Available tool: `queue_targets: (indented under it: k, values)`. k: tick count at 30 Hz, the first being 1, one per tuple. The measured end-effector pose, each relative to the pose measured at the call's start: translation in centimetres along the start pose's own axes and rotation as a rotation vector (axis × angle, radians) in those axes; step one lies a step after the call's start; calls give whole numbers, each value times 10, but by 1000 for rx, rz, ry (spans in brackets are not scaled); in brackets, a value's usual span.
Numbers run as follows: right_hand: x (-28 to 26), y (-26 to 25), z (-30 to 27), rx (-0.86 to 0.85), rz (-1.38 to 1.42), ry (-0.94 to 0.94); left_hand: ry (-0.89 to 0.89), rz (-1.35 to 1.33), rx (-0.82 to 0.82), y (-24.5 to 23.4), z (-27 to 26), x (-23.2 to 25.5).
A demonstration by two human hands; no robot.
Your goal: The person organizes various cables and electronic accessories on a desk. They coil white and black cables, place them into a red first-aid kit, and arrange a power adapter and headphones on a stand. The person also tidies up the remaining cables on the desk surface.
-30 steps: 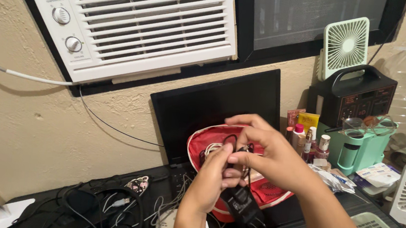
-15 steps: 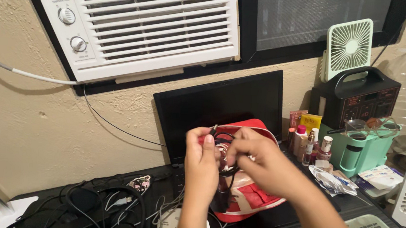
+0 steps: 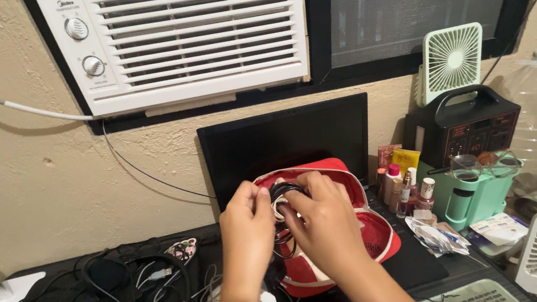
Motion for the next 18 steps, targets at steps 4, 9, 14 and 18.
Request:
queue_targets:
  k: [4,9,14,18]
  values:
    - [-5,1,-2,1,33,4,58,127,-92,-6,0,5]
    - [21,23,0,-332,400,138,-2,64,-231,-2,2,-4]
    - [41,20,3,-368,693,155,4,-99,-327,9,0,-9]
    - [45,14,5,-279,680,71,-14,-97,-375,18,-2,-11]
Point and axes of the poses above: each hand's wrist, its own z-axis towards the middle knuckle, its own y-axis out of the palm, x = y × z, the point moved 7 cm from there along z, towards the middle knuckle, and after that the axes turned 15 degrees about -z, right-handed, at the moved point
